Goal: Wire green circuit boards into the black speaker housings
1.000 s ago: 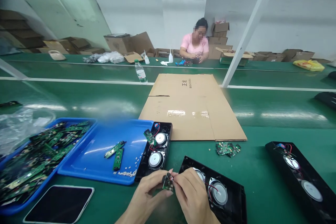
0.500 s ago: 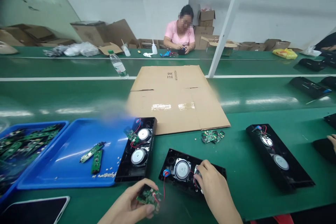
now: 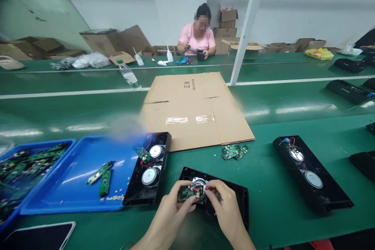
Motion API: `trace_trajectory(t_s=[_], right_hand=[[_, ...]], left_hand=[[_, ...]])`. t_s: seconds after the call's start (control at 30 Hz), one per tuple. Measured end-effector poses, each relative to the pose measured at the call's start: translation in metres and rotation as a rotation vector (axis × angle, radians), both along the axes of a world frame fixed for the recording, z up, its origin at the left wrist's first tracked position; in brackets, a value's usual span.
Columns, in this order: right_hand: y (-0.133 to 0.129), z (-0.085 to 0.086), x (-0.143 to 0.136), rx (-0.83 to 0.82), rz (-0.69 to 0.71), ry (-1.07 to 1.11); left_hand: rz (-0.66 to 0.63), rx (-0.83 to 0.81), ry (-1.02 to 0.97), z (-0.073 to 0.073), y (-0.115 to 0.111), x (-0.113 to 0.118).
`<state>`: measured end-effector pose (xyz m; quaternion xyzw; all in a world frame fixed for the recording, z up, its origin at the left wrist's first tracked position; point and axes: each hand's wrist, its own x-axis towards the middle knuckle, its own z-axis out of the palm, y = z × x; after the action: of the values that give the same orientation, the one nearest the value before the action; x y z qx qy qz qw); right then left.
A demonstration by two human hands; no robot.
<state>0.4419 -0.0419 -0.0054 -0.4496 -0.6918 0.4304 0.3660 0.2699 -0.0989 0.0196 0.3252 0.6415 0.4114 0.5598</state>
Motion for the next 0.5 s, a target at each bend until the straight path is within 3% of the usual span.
trace_trajectory(t_s=[0.23,0.5], right_hand=[[-0.004,-0.004,-0.008,0.367,-0.003,-0.098],[-0.005,-0.007,-0.013,0.579,0.044,-0.233]], left_hand=[[-0.137,0.083,0.330,-0.003,0.004,-0.001],[-0.207,0.154,0.427,-0.003,0.007,0.000]])
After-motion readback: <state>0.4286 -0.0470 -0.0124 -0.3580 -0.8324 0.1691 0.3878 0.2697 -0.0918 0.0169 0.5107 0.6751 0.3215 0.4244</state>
